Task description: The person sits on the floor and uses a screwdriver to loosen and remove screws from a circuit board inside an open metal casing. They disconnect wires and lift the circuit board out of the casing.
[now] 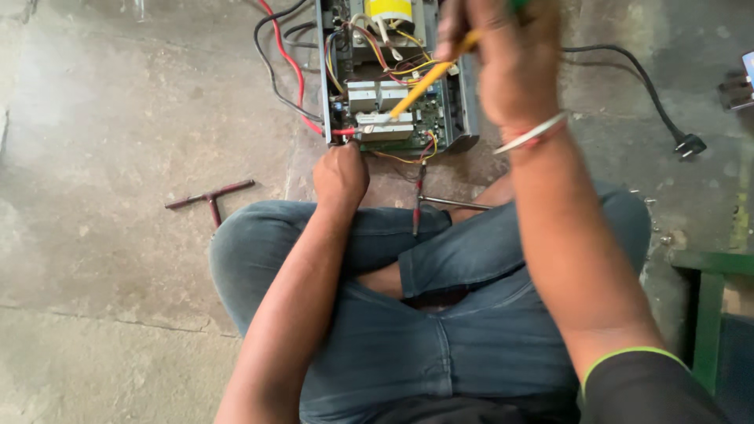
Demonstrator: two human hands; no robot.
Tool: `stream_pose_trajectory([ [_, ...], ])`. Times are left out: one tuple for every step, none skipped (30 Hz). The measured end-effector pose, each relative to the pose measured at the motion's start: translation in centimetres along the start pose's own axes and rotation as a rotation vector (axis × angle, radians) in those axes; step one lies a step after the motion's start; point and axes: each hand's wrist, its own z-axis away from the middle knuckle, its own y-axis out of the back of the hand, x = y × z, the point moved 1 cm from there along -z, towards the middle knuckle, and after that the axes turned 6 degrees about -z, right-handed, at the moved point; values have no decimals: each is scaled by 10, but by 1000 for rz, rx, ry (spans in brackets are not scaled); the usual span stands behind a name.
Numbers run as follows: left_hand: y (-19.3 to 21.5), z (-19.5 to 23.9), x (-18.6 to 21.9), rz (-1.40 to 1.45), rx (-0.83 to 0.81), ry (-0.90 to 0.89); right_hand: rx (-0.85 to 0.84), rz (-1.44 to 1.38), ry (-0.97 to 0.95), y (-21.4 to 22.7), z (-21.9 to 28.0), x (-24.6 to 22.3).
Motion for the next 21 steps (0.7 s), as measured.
stream_pose_trajectory([
  [-3,-1,0,-21,-19,1,19,13,29,16,0,-6],
  [-5,-2,0,-43,-39,3,71,-21,15,31,3,-9],
  [-7,-2,0,-65,-57,6,122,-58,2,46,5,-10],
  [-9,-4,1,-42,-33,21,189,-141,-28,60,9,-10],
  [-10,-3,1,-21,-13,40,258,-211,-58,71,13,-5],
  [-11,-2,2,1,7,59,330,-282,-83,83,16,-1],
  [-13,-3,3,-34,-1,96,407,-337,-104,93,18,6],
  [-15,-4,6,-69,-9,134,445,-371,-112,100,20,13],
  [-17,-6,9,-102,-14,166,484,-402,-113,109,21,17],
  [-18,-7,11,-104,-11,198,482,-412,-102,114,21,21],
  [-19,-7,14,-104,-7,231,484,-423,-97,118,22,24],
  [-21,-8,17,-104,-3,263,486,-433,-92,121,23,25],
  [-23,-10,18,-111,-9,299,489,-447,-95,122,23,27],
  [-24,-11,19,-119,-15,335,480,-438,-84,121,23,28],
  [-26,-11,20,-126,-23,376,470,-430,-78,120,23,29],
  [-28,-11,21,-132,-21,384,447,-400,-60,117,24,31],
  [-30,-11,21,-137,-17,392,420,-367,-43,114,24,31],
  [-32,-12,21,-142,-13,401,394,-335,-25,111,24,32],
  [-33,-12,21,-137,-14,403,364,-298,-9,108,24,32],
  [-33,-12,21,-132,-15,406,340,-254,-4,105,25,33],
  [-34,-11,21,-126,-18,409,316,-209,1,102,26,33],
])
